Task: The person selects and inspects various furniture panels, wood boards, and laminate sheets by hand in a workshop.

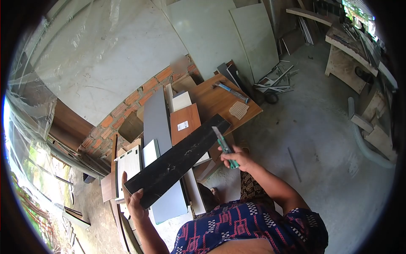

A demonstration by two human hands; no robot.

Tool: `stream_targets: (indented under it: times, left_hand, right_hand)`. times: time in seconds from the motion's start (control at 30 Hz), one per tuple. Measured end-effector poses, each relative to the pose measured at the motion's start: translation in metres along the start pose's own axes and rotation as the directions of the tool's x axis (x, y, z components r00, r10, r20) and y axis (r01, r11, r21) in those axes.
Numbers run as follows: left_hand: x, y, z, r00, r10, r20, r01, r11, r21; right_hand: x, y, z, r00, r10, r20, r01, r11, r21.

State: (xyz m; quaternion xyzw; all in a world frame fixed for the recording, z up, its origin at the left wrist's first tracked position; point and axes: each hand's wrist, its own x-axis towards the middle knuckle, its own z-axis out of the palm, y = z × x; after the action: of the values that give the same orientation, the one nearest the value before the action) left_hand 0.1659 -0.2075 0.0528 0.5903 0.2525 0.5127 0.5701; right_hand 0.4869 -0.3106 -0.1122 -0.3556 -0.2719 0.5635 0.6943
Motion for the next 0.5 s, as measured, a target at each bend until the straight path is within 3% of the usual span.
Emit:
stream_targets:
  times: [0.13,0.33,0.5]
  left_hand:
    - [0.004,0.0,-0.001,0.999,-0.014,-0.05,0.012,0.999,-0.039]
    - [0.007,-0.003,0.002,0.997,0.07,0.019,-0.07,0.997,-0.022]
    - [0.002,0.003,-0.001,0.998,-0.027,0.055,0.027,1.0,0.0]
  right_hand:
    - [-0.002,0.007,0.031,0.967,0.045,0.25,-0.068,0.994,0.086]
    - [-0.005,0.005,0.074,0.929,0.097,0.358,-0.151,0.981,0.124]
    - [0.0,0.003,0.084,0.888,0.112,0.447,-0.2,0.968,0.154]
